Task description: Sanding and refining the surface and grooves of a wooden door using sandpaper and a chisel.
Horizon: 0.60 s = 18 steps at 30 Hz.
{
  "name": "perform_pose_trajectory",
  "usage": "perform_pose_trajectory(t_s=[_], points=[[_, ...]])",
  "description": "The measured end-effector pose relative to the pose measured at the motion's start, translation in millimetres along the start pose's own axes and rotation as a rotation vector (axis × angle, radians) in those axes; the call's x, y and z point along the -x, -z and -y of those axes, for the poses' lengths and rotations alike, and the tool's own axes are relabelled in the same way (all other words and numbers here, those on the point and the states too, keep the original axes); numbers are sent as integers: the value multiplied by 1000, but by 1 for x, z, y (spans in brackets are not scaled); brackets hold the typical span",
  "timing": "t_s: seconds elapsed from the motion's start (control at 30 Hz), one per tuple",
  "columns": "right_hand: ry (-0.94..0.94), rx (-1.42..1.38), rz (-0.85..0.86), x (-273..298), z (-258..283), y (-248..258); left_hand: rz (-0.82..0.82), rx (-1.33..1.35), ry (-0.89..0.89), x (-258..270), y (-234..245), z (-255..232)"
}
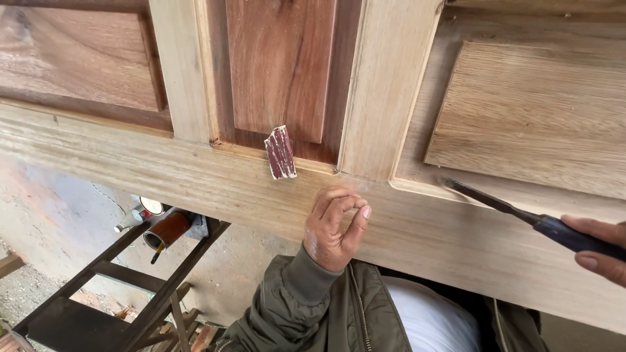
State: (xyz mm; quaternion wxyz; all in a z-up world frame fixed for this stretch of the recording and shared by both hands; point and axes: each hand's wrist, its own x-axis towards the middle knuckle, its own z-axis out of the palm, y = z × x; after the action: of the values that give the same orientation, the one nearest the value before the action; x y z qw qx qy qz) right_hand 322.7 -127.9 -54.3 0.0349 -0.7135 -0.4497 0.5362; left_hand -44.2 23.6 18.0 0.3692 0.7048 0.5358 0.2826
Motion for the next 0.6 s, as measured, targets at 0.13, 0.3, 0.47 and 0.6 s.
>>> perform_pose_trajectory(t_s=[0.13,0.3,0.47,0.6], points=[[-57,90,87,-14,98,21,-18,23,19,1,-1,2],[-54,109,101,-13,177,25,-18,41,14,1,1,-1],[-133,-275,135,-15,115,26,-87,-22,11,4,11,11],[129,-1278,1198,-93,-156,25,-338,-507,-33,-18,33,54]])
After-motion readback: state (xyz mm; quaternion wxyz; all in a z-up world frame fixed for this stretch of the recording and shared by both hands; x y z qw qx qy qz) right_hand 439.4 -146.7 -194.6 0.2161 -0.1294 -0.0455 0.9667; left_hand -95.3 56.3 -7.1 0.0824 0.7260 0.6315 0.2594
